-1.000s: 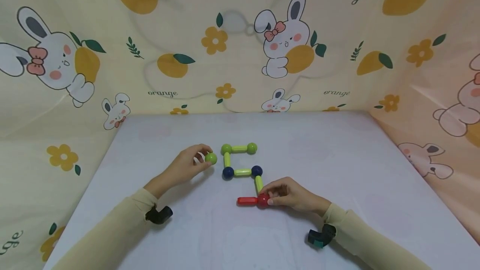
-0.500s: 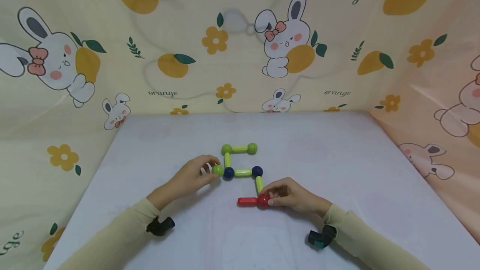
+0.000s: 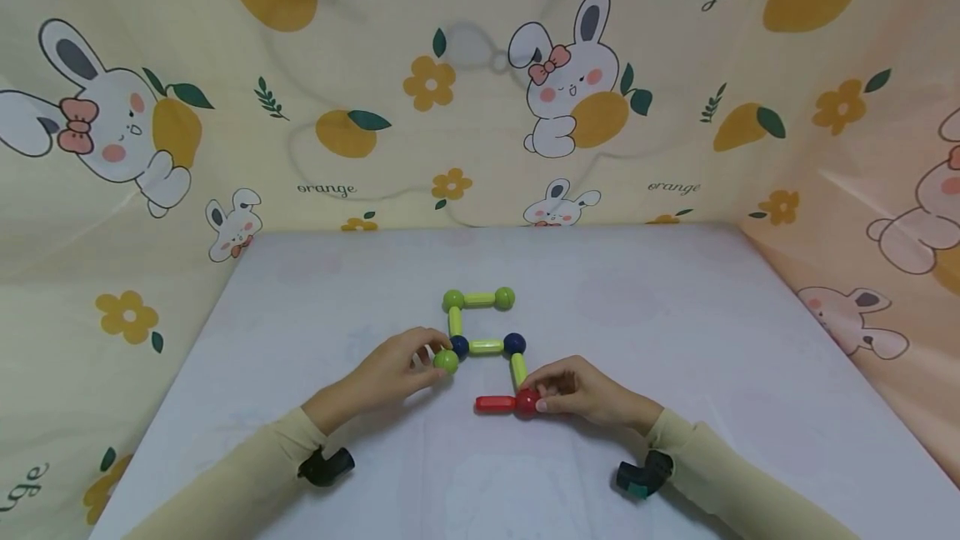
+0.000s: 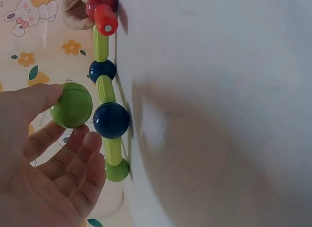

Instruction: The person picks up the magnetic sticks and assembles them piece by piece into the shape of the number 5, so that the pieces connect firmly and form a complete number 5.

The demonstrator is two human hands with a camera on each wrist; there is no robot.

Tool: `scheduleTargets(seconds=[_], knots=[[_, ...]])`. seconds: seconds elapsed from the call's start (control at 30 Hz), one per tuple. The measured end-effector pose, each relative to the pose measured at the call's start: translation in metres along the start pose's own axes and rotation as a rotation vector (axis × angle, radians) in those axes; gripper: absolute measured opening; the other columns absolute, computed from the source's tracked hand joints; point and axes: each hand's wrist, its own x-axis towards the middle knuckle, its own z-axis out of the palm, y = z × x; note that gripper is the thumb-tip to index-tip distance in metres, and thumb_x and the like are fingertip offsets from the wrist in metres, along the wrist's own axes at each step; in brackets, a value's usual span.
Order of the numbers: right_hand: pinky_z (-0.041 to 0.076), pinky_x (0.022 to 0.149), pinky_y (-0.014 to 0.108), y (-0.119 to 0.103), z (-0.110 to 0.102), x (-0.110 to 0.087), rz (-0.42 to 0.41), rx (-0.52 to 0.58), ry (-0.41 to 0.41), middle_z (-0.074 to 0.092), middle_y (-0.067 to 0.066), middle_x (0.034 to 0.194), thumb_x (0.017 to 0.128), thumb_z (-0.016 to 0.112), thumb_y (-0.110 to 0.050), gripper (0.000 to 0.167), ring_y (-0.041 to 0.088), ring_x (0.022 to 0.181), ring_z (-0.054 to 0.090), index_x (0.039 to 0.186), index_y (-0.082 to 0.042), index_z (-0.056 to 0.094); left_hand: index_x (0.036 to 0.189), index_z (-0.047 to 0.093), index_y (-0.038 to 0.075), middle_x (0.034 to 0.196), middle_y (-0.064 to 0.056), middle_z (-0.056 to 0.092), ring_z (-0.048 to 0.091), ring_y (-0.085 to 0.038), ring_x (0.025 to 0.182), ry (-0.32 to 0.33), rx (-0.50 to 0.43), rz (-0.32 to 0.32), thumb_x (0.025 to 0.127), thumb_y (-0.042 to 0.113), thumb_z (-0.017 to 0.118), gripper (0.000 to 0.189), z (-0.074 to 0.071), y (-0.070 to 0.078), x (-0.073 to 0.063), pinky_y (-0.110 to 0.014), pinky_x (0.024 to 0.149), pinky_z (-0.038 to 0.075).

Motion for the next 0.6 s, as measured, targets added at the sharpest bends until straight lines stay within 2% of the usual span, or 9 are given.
scheduleTargets(seconds=[0.1,0.33,0.6], knots=[[0.048,0.074,0.018,0.000,0.000,0.000,-0.002,-0.004,0.001,0.062,-0.003,0.093,0.094,0.072,-0.015,0.033,0.003,0.084,0.054,0.125,-0.004,0.070,0.124,0.063,0.011,0.113,0.000,0.068,0.063,-0.015,0.095,-0.020,-0.009,-0.008,0.093,0.018,0.073,0.032,0.002,0.001,0.000,-0.026,0.080,0.053],[0.048,0.074,0.018,-0.001,0.001,0.000,0.004,-0.006,0.003,0.062,-0.003,0.093,0.094,0.072,-0.016,0.034,0.003,0.084,0.054,0.125,-0.004,0.069,0.121,0.063,0.009,0.113,-0.004,0.069,0.062,-0.016,0.094,-0.060,-0.017,0.016,0.093,0.017,0.073,0.031,0.009,0.001,-0.002,-0.028,0.081,0.055],[0.048,0.074,0.018,-0.002,0.001,0.000,0.012,-0.005,0.004,0.063,-0.003,0.095,0.094,0.072,-0.016,0.034,0.003,0.085,0.054,0.126,-0.005,0.069,0.125,0.063,0.011,0.111,0.001,0.067,0.061,-0.012,0.094,-0.117,-0.017,-0.027,0.093,0.021,0.074,0.035,0.019,0.002,-0.002,-0.026,0.082,0.054]])
